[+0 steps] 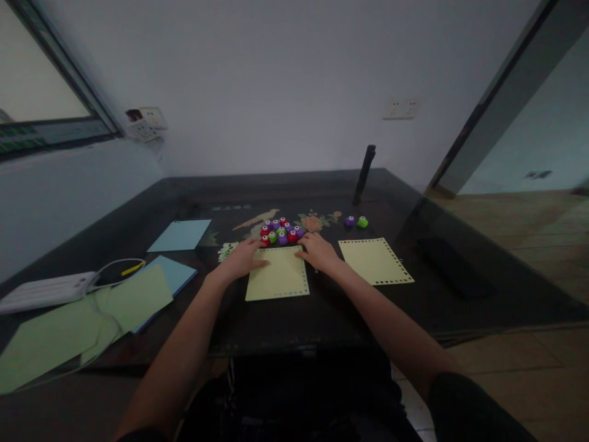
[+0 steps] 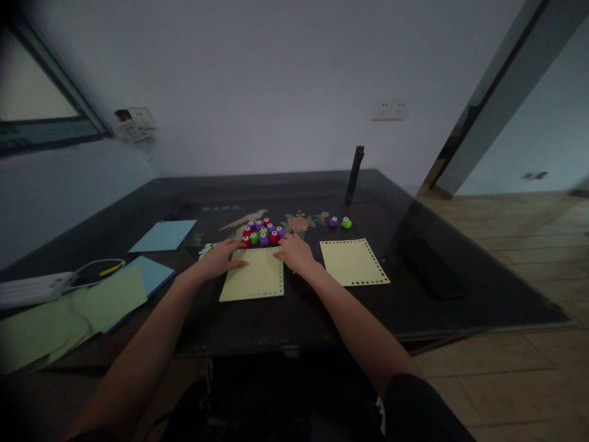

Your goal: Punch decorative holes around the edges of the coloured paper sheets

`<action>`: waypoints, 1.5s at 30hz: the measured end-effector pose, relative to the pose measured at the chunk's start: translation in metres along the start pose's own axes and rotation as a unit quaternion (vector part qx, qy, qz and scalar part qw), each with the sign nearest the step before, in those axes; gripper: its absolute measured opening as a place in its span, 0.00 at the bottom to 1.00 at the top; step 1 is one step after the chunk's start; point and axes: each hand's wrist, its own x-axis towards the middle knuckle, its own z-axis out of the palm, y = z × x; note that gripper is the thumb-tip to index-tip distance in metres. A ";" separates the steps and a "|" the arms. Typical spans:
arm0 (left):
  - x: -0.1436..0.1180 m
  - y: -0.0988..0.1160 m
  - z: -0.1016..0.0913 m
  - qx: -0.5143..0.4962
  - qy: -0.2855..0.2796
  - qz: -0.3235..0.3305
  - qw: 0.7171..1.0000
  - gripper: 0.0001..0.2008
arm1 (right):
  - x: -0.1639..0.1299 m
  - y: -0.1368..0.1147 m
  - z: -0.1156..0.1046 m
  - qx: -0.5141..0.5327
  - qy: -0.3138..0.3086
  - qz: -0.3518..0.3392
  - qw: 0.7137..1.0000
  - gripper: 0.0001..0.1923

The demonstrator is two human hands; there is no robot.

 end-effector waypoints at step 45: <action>0.002 0.003 -0.003 -0.026 0.037 -0.027 0.999 0.15 | -0.006 -0.005 0.018 0.040 0.027 0.007 0.999 0.09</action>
